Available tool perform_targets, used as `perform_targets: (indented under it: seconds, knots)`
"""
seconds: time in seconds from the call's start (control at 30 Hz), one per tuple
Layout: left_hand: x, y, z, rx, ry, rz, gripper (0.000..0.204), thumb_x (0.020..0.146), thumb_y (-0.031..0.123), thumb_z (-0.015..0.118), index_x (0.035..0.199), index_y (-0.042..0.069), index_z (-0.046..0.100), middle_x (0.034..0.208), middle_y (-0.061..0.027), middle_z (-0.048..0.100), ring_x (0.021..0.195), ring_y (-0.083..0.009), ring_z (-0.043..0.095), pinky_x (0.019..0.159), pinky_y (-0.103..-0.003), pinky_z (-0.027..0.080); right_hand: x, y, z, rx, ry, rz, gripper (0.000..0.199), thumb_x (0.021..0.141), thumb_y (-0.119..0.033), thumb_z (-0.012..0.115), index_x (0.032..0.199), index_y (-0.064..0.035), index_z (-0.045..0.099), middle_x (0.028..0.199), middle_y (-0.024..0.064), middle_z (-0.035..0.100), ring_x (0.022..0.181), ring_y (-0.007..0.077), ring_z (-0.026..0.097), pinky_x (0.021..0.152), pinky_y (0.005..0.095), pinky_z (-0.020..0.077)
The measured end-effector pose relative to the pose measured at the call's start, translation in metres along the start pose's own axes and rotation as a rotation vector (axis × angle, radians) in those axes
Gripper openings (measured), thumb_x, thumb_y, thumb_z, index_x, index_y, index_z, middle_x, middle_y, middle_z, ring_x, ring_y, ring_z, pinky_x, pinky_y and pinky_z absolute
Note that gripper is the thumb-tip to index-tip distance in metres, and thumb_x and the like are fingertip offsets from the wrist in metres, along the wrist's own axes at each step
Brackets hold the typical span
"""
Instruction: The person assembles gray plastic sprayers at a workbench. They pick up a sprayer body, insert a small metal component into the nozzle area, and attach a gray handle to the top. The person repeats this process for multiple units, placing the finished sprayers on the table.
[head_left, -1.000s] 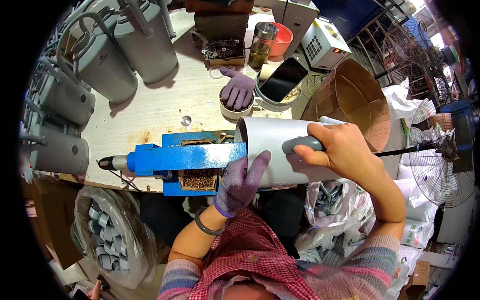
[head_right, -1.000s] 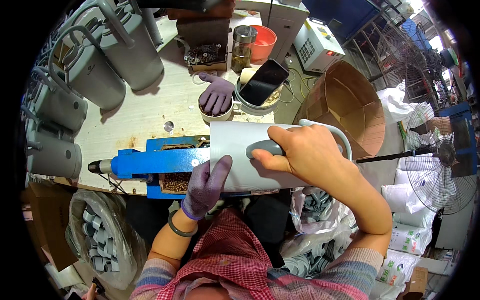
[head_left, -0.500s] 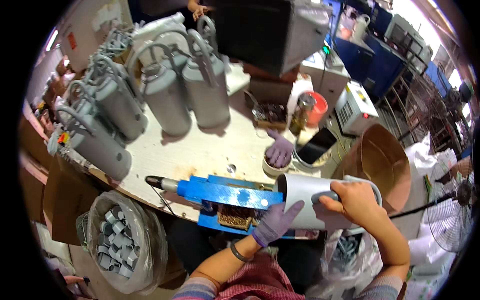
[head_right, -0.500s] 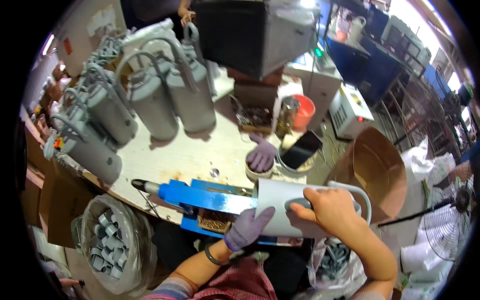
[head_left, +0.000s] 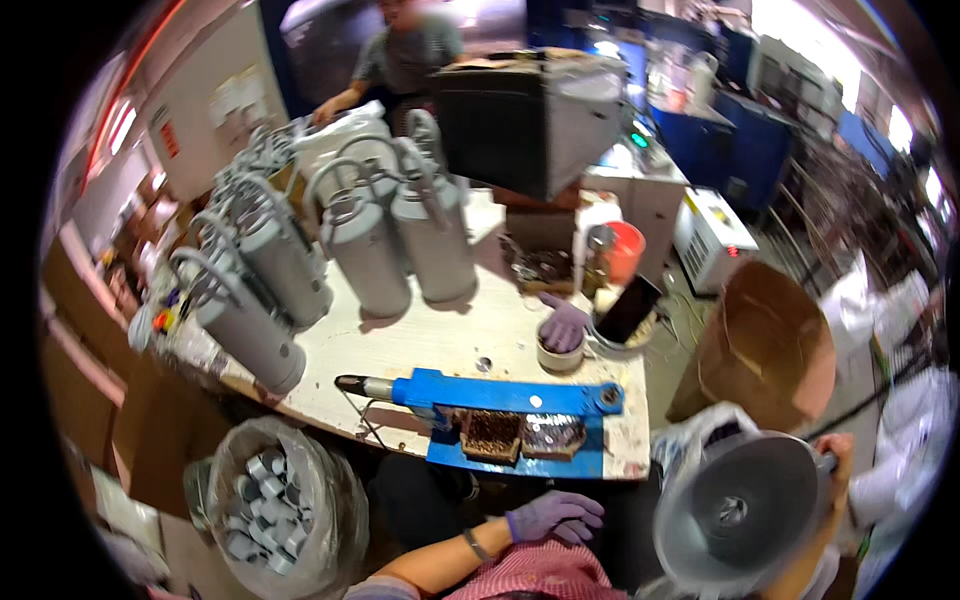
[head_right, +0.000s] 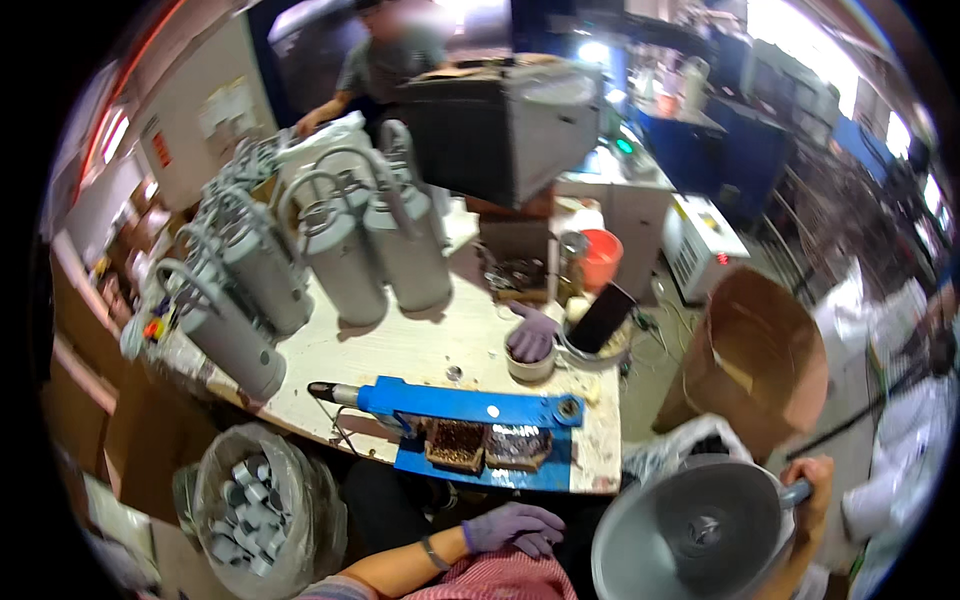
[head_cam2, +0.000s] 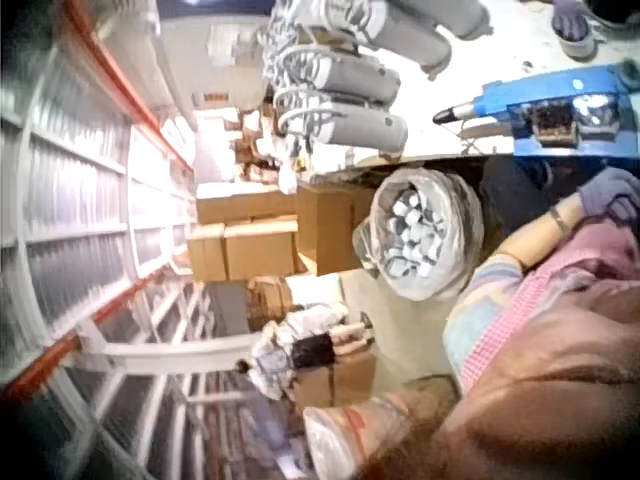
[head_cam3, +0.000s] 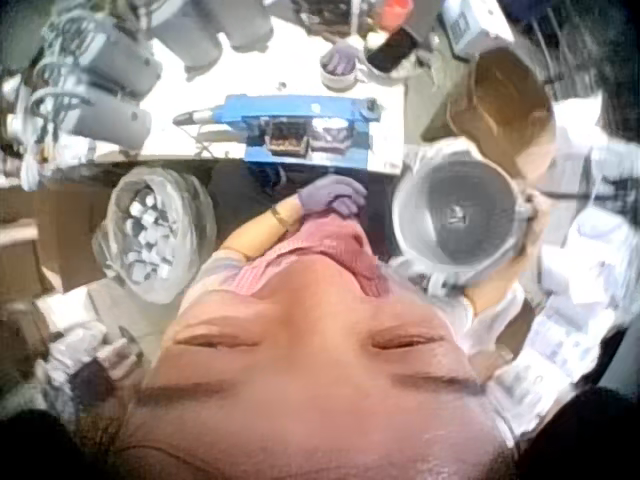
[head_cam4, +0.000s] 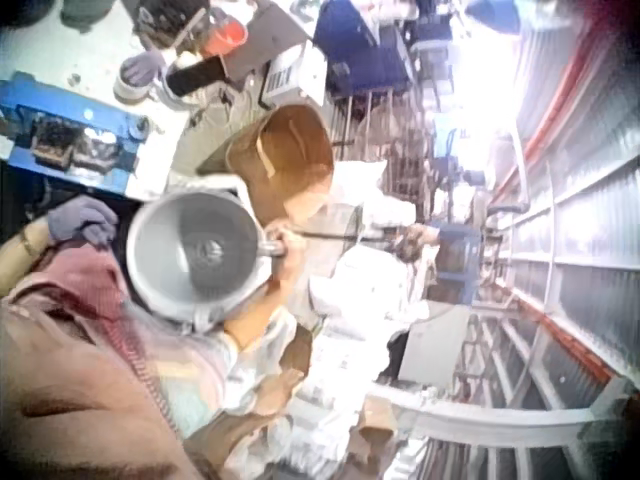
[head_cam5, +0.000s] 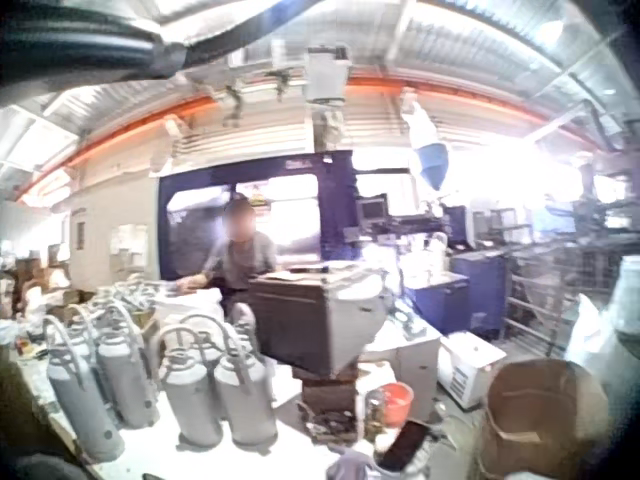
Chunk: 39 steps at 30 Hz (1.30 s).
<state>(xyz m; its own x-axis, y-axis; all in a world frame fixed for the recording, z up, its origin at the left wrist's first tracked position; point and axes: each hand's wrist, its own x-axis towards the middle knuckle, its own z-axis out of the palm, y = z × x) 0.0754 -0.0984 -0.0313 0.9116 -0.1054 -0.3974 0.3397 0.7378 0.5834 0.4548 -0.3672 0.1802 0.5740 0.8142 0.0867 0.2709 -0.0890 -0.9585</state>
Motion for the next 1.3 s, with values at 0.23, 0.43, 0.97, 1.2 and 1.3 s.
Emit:
perform_targets:
  seconds: [0.23, 0.43, 0.97, 1.2, 1.3]
  knots:
    - [0.001, -0.086, 0.016, -0.598, 0.060, 0.035, 0.047, 0.103, 0.034, 0.045, 0.142, 0.009, 0.044, 0.127, -0.0126, 0.061, 0.114, -0.0296, 0.060, 0.097, -0.045, 0.050, -0.073, 0.048, 0.134, 0.237, -0.117, 0.056, 0.025, 0.095, -0.030, 0.057, 0.094, -0.0062, 0.064, 0.084, 0.0081, 0.065, 0.075, 0.0167, 0.060, 0.069, 0.0328, 0.0468]
    - [-0.064, -0.051, 0.008, -0.149, 0.500, 0.352, 0.045, 0.102, 0.034, 0.046, 0.139, 0.008, 0.046, 0.124, -0.0120, 0.062, 0.112, -0.0287, 0.061, 0.095, -0.043, 0.051, -0.114, 0.131, 0.082, 0.124, 0.564, -0.093, 0.028, 0.093, -0.023, 0.065, 0.116, -0.0079, 0.065, 0.102, 0.0101, 0.068, 0.091, 0.0197, 0.064, 0.086, 0.0348, 0.0512]
    - [-0.110, -0.012, -0.019, 0.424, 0.893, 0.762, 0.041, 0.100, 0.033, 0.049, 0.131, 0.006, 0.050, 0.118, -0.0103, 0.063, 0.105, -0.0264, 0.063, 0.089, -0.040, 0.052, -0.483, 0.234, -0.030, -1.218, 0.829, 1.171, 0.085, 0.062, -0.042, 0.078, 0.136, -0.0088, 0.053, 0.141, 0.0186, 0.044, 0.137, 0.0390, 0.033, 0.107, 0.0477, 0.0379]
    - [-0.130, -0.019, -0.029, 0.568, 0.995, 0.822, 0.040, 0.099, 0.033, 0.050, 0.128, 0.005, 0.052, 0.115, -0.0096, 0.064, 0.103, -0.0253, 0.063, 0.087, -0.039, 0.053, -0.388, 0.231, -0.021, -0.480, 0.856, 0.606, 0.039, 0.072, -0.025, 0.071, 0.105, -0.0046, 0.063, 0.125, 0.0159, 0.061, 0.121, 0.0323, 0.056, 0.104, 0.0434, 0.0407]
    - [-0.164, -0.033, -0.033, 0.609, 1.103, 0.886, 0.039, 0.099, 0.033, 0.050, 0.126, 0.005, 0.053, 0.113, -0.0093, 0.065, 0.101, -0.0249, 0.064, 0.086, -0.039, 0.053, -0.345, 0.173, -0.001, -0.075, 0.723, 0.397, 0.051, 0.071, -0.018, 0.072, 0.115, -0.0019, 0.053, 0.103, 0.0039, 0.059, 0.096, 0.0144, 0.055, 0.089, 0.0284, 0.0448]
